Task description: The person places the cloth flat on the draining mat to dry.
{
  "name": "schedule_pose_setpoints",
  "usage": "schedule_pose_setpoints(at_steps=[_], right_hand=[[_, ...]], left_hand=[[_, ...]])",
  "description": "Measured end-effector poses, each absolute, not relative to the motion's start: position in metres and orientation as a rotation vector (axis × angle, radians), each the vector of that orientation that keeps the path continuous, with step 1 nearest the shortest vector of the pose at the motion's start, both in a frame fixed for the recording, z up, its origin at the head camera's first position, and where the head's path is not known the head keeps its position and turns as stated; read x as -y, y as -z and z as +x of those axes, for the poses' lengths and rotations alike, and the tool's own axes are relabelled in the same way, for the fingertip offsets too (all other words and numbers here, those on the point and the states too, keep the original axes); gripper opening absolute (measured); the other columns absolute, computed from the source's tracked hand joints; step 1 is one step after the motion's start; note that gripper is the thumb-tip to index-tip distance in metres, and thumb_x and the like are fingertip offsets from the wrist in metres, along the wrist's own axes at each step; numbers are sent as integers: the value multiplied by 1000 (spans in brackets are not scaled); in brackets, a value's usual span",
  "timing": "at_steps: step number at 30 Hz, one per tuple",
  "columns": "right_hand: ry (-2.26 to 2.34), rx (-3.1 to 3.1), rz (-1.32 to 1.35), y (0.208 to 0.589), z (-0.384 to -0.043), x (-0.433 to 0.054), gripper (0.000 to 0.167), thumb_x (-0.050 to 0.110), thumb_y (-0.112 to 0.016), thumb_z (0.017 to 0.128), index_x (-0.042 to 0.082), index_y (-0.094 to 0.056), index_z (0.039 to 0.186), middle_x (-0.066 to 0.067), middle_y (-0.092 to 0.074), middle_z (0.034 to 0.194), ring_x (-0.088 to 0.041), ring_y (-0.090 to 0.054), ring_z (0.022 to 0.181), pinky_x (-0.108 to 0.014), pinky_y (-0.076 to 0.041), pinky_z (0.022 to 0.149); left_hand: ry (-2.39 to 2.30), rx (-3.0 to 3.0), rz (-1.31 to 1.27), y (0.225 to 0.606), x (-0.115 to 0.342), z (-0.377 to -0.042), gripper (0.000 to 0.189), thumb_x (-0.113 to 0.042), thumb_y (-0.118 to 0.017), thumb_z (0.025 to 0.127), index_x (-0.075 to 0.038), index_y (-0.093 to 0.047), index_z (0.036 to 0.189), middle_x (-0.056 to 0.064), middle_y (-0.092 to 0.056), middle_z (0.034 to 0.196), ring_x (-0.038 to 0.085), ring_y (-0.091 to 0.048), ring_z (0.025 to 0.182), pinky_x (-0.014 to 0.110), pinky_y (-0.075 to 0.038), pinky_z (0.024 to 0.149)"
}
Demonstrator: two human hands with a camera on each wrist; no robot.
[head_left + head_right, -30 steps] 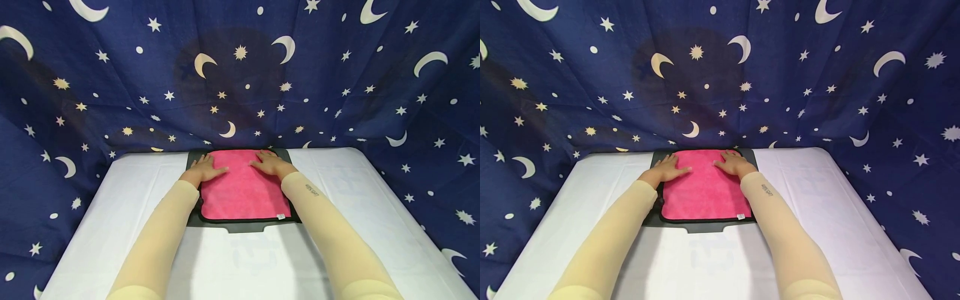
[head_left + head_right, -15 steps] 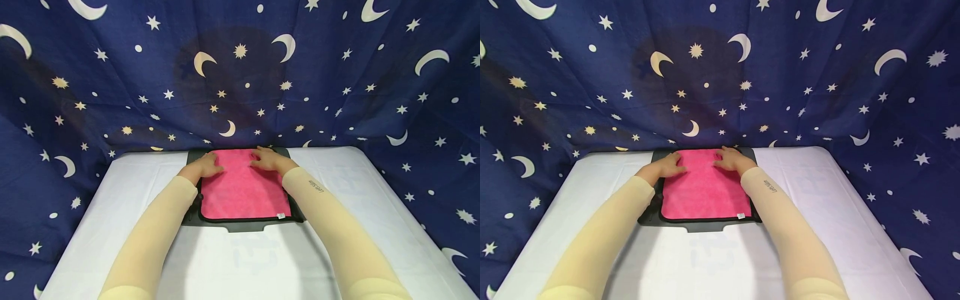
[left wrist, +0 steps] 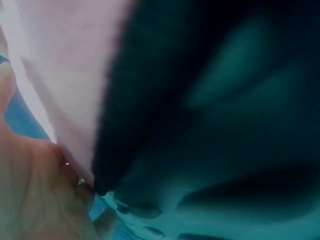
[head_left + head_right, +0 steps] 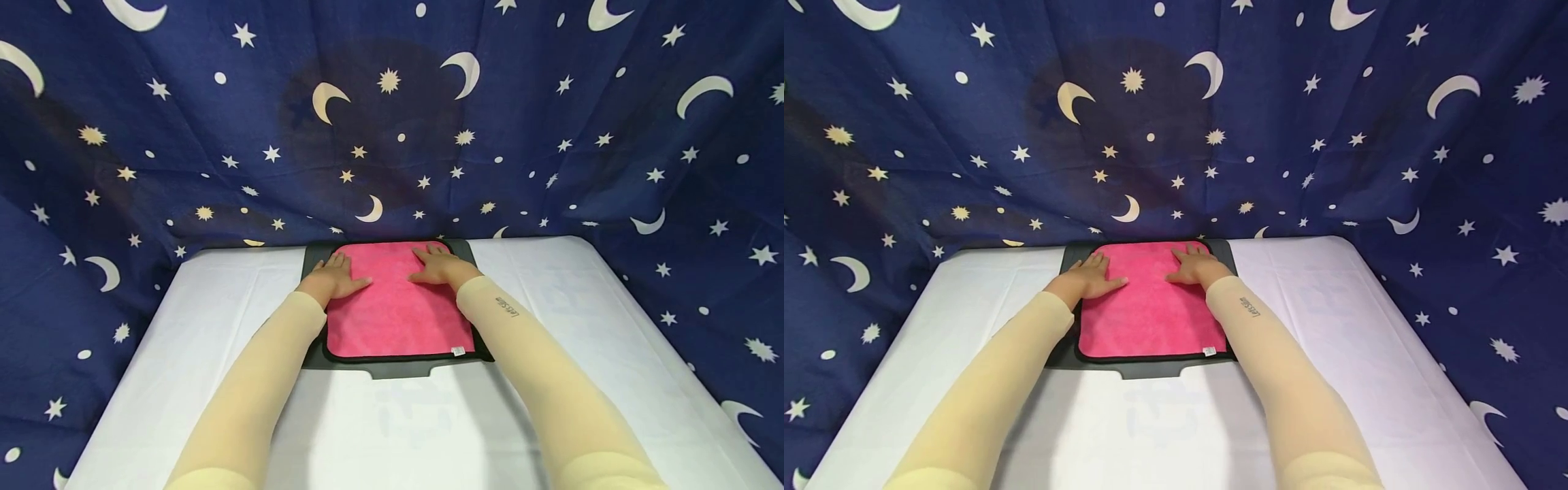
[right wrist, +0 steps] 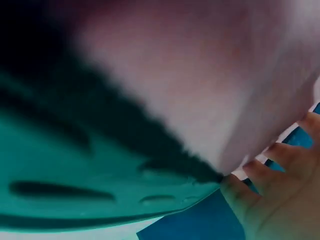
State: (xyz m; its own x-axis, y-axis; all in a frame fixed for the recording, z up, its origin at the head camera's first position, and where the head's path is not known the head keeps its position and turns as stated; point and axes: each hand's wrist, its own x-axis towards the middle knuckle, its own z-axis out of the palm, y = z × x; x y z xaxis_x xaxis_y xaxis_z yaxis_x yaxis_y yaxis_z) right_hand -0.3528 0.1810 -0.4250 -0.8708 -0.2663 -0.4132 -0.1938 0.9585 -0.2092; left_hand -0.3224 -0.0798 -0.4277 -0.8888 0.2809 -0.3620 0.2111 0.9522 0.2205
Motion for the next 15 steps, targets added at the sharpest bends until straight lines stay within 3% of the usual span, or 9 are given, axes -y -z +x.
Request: schedule_pose_setpoints(at_steps=[7, 15], right_hand=[[214, -2628, -525, 416, -339, -182, 79, 43, -59, 98, 13, -22, 161, -23, -11, 165, -41, -6, 152, -58, -11, 120], [5, -2536, -735, 415, -319, -178, 81, 52, -54, 99, 15, -18, 162, -12, -9, 168, -32, -6, 154, -49, -11, 122]], left_hand=[[-176, -2742, 529, 429, 63, -314, 95, -71, -38, 96, -3, -17, 160, 16, -14, 166, 32, -9, 154, 54, -8, 122], [-79, -2690, 593, 434, 65, -303, 97, -73, -39, 95, -6, -13, 161, 12, -11, 167, 28, -7, 154, 51, -8, 122]])
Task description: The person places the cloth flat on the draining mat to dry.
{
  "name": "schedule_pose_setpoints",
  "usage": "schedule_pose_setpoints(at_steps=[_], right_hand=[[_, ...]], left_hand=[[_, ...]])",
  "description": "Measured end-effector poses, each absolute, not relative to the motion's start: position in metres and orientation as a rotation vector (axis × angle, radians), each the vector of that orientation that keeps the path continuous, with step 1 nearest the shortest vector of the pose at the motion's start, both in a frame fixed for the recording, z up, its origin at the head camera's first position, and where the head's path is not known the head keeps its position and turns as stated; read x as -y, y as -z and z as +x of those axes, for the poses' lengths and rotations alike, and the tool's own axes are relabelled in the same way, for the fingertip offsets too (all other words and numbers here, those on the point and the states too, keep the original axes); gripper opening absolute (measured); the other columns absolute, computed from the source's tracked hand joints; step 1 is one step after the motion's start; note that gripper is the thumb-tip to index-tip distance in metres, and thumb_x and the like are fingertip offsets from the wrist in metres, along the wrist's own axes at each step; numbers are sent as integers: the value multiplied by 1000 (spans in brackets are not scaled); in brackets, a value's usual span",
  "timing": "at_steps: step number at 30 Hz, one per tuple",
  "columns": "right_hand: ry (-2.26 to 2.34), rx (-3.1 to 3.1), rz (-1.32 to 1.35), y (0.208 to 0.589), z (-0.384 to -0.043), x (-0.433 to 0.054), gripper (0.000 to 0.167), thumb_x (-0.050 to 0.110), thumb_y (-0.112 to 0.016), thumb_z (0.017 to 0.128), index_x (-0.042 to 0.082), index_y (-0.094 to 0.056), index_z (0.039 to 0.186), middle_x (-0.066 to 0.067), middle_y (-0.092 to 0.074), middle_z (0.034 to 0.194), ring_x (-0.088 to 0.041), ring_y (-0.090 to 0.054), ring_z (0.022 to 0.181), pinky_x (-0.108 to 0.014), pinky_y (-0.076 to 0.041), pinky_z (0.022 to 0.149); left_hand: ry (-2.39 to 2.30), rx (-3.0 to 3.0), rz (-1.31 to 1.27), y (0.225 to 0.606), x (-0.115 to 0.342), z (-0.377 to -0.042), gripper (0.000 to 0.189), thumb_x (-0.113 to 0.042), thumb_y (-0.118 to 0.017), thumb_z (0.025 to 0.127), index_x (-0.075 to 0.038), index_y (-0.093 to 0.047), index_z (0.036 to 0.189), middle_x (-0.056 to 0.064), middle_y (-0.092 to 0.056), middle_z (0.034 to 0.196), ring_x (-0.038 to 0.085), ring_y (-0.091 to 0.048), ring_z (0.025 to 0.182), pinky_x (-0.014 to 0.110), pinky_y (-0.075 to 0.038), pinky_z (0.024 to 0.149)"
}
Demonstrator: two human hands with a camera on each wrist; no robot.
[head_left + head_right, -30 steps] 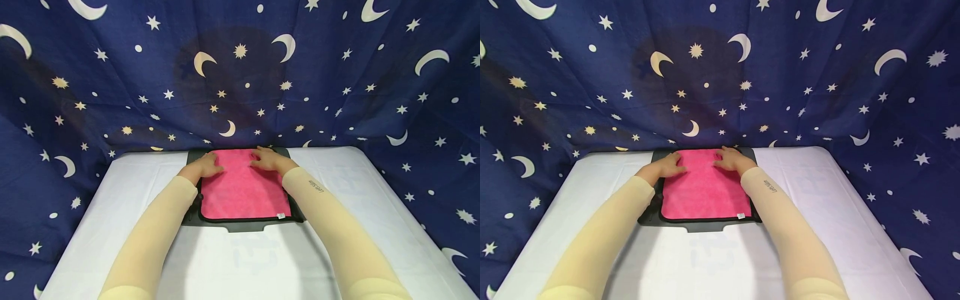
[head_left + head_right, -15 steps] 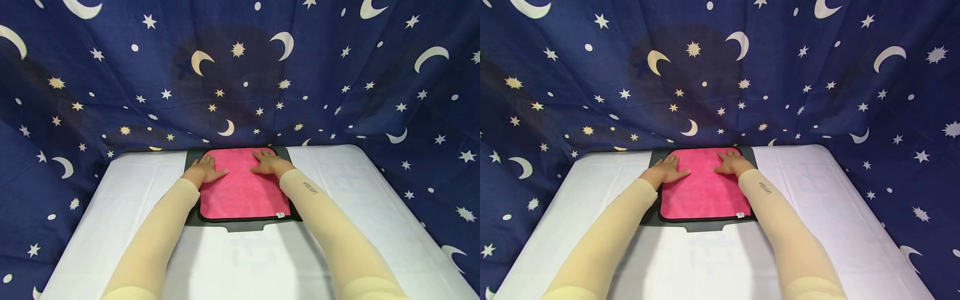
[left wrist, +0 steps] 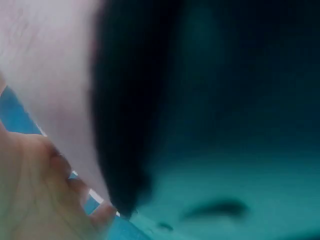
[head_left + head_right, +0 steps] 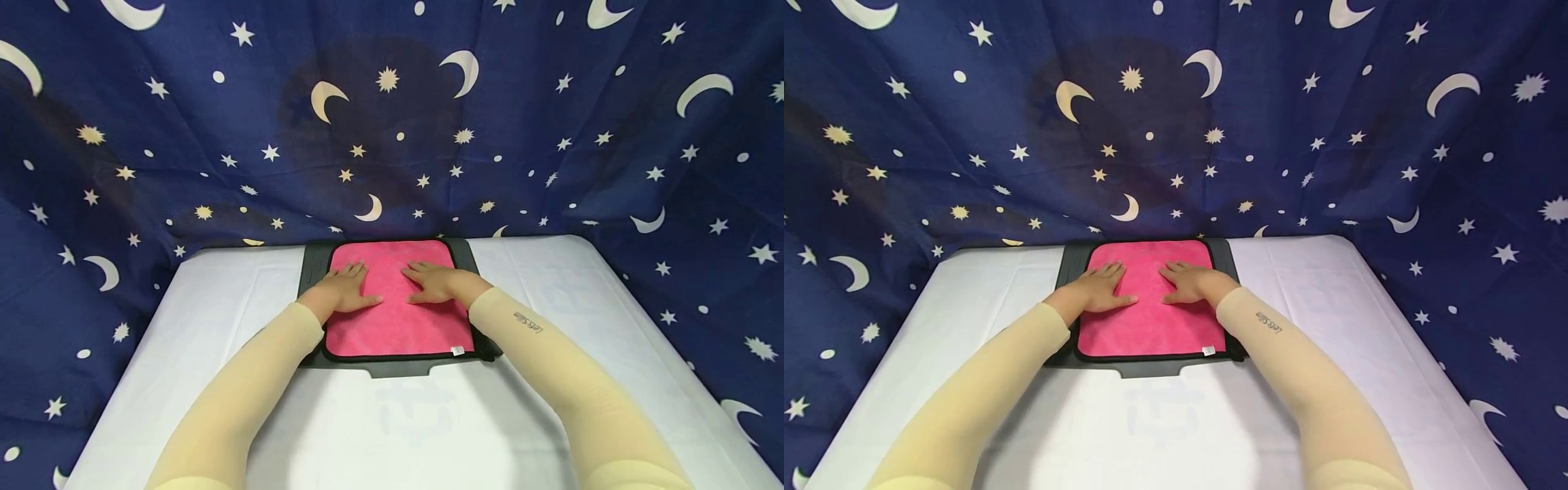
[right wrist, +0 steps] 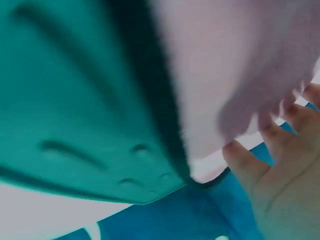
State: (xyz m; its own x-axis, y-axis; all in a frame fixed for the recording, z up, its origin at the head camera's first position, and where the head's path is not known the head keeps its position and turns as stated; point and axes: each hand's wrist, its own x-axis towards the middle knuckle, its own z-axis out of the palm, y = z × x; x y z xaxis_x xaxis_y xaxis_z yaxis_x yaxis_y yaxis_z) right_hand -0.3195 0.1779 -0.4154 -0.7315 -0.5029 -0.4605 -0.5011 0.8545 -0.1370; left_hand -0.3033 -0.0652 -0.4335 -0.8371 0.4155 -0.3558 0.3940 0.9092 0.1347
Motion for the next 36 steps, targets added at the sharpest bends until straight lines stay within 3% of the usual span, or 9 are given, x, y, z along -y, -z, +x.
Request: schedule_pose_setpoints(at_steps=[6, 13, 18, 23, 27, 36], right_hand=[[73, -2514, -670, 413, -314, -190, 81, 50, -56, 99, 12, -21, 161, -16, -8, 167, -35, -5, 153, -53, -11, 121], [276, -2597, -739, 409, -331, -154, 80, 43, -61, 97, 11, -23, 160, -14, -14, 167, -29, -12, 153, -46, -13, 123], [98, -2609, -771, 416, -339, -136, 76, 46, -55, 99, 16, -22, 161, -10, -12, 168, -30, -10, 153, -46, -13, 123], [46, -2594, -714, 422, -339, -150, 70, 48, -46, 103, 17, -23, 161, -9, -15, 167, -32, -7, 154, -49, -11, 122], [228, -2595, -750, 414, -329, -171, 70, 49, -49, 102, 14, -28, 159, -13, -19, 166, -34, -12, 153, -50, -12, 122], [319, -2656, -904, 406, -275, -230, 69, 42, -65, 96, 12, -41, 154, -19, -27, 162, -42, -18, 150, -58, -18, 119]], left_hand=[[-118, -2657, 609, 430, 81, -289, 98, -71, -40, 96, -2, -14, 160, 17, -12, 166, 32, -7, 154, 52, -8, 122], [-351, -2552, 637, 416, 94, -253, 88, -58, -51, 99, 1, -23, 157, 19, -18, 165, 33, -10, 153, 47, -14, 122], [-257, -2543, 705, 420, 94, -215, 86, -62, -43, 100, -3, -23, 159, 14, -14, 166, 31, -9, 153, 48, -14, 122], [-179, -2595, 799, 430, 101, -194, 86, -66, -37, 100, -5, -22, 159, 12, -13, 167, 29, -7, 154, 47, -10, 123], [-299, -2629, 836, 437, 116, -190, 83, -63, -39, 101, -5, -24, 159, 13, -15, 166, 30, -9, 154, 49, -9, 122], [-469, -2762, 799, 440, 151, -196, 69, -42, -51, 104, 0, -30, 155, 18, -25, 163, 42, -16, 150, 61, -12, 118]])
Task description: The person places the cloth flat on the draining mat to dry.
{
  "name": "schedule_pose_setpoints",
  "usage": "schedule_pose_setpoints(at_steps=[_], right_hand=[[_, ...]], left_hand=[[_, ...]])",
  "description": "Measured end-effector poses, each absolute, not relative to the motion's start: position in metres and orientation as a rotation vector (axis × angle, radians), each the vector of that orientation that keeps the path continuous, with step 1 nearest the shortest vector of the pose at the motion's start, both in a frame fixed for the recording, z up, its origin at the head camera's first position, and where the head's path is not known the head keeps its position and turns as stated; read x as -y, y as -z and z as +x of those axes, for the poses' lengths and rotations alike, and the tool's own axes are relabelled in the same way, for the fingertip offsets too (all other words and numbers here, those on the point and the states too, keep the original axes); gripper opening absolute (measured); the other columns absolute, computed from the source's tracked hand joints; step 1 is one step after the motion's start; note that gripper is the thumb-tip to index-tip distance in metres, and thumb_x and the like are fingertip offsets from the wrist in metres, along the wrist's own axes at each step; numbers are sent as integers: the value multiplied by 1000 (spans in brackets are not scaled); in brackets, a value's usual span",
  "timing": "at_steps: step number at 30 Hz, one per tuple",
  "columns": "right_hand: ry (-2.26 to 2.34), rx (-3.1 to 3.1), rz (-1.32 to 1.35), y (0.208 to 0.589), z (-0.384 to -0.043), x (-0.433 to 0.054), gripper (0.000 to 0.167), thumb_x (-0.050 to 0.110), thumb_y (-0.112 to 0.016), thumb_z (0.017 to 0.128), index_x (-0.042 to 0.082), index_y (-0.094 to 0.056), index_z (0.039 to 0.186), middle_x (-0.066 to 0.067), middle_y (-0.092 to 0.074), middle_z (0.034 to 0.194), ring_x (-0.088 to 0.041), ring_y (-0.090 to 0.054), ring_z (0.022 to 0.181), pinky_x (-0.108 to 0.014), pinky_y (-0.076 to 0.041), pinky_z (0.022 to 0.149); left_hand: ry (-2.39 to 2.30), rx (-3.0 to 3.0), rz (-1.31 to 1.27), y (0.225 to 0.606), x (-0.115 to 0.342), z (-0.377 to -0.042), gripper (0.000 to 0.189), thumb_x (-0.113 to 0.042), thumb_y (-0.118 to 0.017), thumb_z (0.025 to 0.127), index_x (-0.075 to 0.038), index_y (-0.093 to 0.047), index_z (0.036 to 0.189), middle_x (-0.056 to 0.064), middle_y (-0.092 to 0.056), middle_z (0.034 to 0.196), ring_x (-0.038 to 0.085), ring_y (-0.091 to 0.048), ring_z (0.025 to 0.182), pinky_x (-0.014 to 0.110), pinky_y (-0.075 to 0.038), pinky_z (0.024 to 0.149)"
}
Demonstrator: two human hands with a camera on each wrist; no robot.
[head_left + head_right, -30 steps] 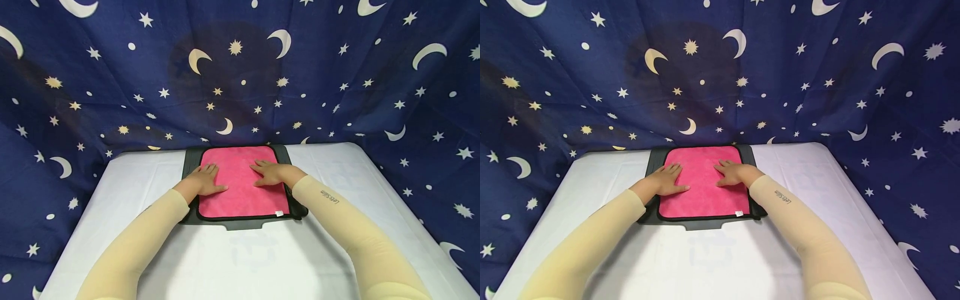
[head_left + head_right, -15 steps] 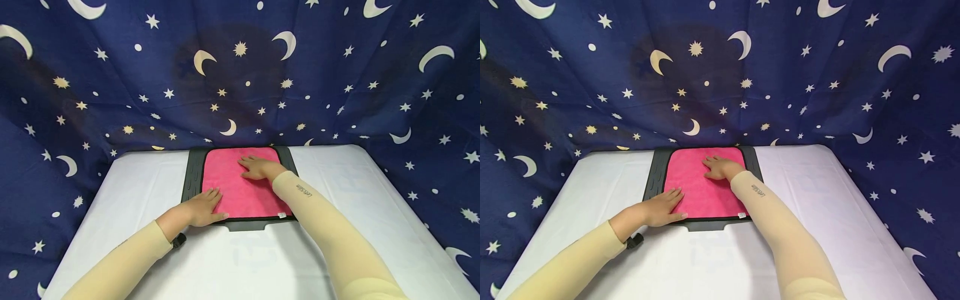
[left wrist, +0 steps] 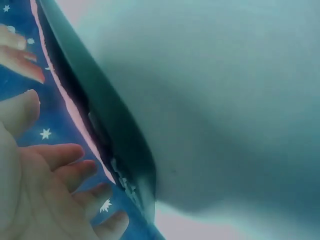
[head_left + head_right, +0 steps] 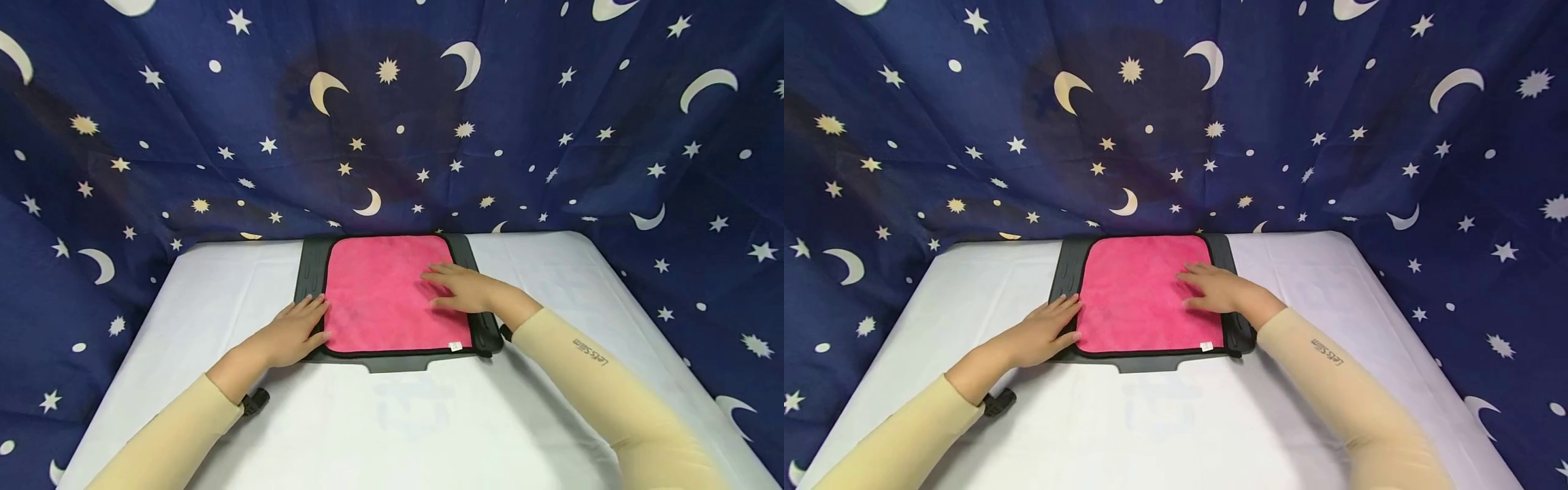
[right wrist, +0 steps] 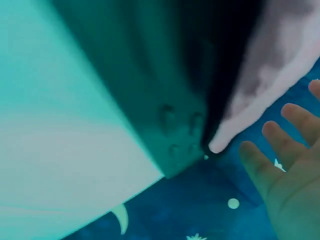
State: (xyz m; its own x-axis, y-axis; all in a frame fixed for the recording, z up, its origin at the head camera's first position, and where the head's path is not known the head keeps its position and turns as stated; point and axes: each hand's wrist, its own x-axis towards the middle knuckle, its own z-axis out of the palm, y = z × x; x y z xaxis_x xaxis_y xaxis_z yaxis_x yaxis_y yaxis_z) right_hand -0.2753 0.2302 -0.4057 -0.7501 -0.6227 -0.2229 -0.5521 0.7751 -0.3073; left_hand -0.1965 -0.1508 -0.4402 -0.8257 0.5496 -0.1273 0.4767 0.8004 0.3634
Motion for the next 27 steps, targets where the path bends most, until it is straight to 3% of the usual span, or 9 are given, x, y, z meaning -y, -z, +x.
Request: schedule_pose_setpoints(at_steps=[15, 20, 27], right_hand=[[351, -2612, -895, 427, -252, -277, 84, 48, -74, 87, 12, -40, 155, -21, -22, 163, -45, -16, 149, -65, -19, 115], [457, -2612, -862, 426, -245, -285, 87, 51, -73, 87, 11, -37, 155, -21, -21, 163, -47, -14, 149, -68, -17, 114], [427, -2614, -814, 428, -232, -290, 103, 59, -79, 78, 12, -32, 158, -20, -19, 164, -49, -11, 149, -70, -17, 113]], left_hand=[[-271, -2719, 738, 442, 148, -197, 77, -55, -50, 101, -10, -27, 159, 12, -20, 166, 42, -10, 151, 66, -9, 116], [-298, -2729, 732, 440, 154, -197, 80, -54, -55, 99, -10, -27, 159, 13, -20, 165, 43, -10, 151, 66, -9, 117], [-311, -2748, 726, 441, 159, -199, 81, -53, -55, 99, -6, -27, 158, 17, -22, 164, 45, -13, 150, 68, -11, 115]])
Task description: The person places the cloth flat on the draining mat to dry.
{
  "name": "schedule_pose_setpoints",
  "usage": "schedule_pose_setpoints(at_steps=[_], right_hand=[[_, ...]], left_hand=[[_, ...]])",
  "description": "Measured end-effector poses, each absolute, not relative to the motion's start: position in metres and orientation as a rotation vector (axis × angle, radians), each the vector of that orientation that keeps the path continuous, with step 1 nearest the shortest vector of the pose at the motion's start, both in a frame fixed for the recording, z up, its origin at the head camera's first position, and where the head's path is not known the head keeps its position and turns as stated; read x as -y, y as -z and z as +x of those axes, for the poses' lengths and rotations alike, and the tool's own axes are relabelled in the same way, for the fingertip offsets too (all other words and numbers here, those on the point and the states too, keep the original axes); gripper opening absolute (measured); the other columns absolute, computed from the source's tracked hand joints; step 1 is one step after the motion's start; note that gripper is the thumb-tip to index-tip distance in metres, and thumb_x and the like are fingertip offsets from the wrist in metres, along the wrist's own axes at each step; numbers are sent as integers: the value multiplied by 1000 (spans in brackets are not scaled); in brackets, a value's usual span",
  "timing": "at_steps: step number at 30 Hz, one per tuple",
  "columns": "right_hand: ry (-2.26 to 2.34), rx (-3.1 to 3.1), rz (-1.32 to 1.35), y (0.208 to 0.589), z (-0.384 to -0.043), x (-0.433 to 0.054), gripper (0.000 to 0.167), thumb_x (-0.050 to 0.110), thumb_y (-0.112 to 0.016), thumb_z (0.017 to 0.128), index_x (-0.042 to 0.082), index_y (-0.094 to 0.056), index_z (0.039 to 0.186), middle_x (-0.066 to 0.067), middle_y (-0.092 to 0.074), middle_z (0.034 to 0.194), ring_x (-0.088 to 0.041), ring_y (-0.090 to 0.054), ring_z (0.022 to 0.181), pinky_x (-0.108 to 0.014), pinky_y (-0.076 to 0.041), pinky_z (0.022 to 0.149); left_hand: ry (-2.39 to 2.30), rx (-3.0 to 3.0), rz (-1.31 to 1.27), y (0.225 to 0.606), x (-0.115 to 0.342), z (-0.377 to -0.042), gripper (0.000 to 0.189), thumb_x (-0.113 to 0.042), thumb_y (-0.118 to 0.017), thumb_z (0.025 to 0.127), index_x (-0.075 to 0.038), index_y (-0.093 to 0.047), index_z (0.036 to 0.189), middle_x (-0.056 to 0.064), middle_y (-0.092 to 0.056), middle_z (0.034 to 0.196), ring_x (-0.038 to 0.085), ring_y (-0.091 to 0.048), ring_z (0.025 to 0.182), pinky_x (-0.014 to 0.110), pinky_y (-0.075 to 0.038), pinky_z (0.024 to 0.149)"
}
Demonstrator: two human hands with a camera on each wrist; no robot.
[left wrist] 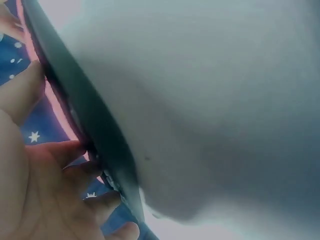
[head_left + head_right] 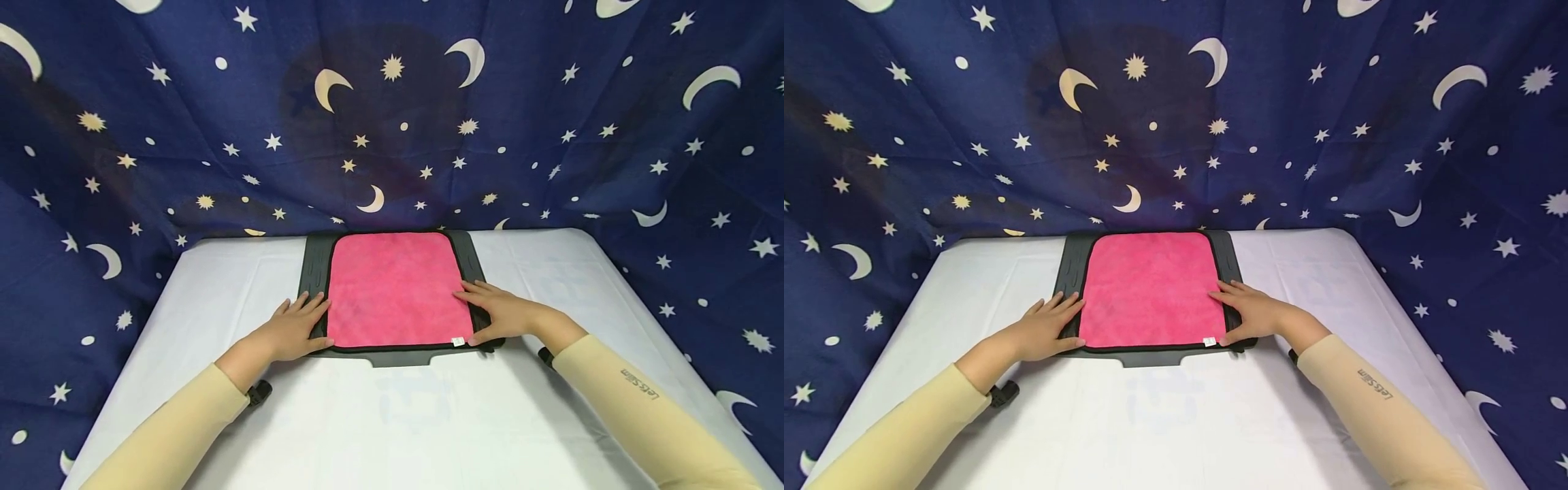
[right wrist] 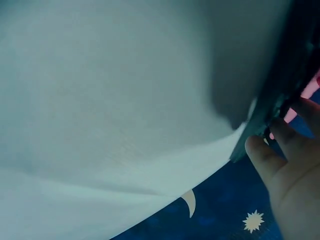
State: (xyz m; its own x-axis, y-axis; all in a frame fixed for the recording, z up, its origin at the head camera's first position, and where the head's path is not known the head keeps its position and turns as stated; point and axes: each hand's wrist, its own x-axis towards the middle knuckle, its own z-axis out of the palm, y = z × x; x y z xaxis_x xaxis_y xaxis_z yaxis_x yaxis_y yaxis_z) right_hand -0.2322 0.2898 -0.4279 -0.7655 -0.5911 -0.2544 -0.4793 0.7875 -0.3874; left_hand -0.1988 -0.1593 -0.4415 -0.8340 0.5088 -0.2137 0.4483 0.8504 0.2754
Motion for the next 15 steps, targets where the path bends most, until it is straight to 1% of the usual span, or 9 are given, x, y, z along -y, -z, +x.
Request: schedule_pose_setpoints(at_steps=[6, 9, 13, 15], right_hand=[[392, -2634, -811, 437, -233, -294, 106, 59, -81, 75, 10, -34, 157, -22, -22, 163, -50, -14, 148, -70, -19, 112], [399, -2632, -785, 439, -232, -296, 106, 60, -80, 75, 11, -34, 157, -20, -22, 163, -48, -13, 148, -69, -20, 112], [426, -2629, -774, 437, -229, -298, 103, 58, -80, 77, 11, -34, 157, -20, -21, 163, -47, -13, 149, -69, -20, 112], [454, -2639, -779, 434, -227, -300, 99, 55, -79, 80, 9, -35, 156, -23, -22, 162, -49, -15, 147, -70, -21, 111]], left_hand=[[-267, -2758, 713, 445, 159, -200, 86, -56, -59, 95, -8, -27, 159, 17, -21, 164, 45, -13, 150, 67, -11, 116], [-277, -2752, 703, 446, 159, -198, 87, -57, -59, 95, -8, -26, 159, 17, -20, 164, 44, -12, 150, 67, -10, 116], [-310, -2750, 676, 447, 164, -195, 86, -58, -56, 96, -9, -26, 159, 16, -19, 165, 43, -10, 151, 67, -9, 116], [-337, -2760, 656, 446, 168, -194, 84, -58, -55, 97, -8, -27, 159, 17, -20, 165, 43, -10, 151, 67, -8, 116]])
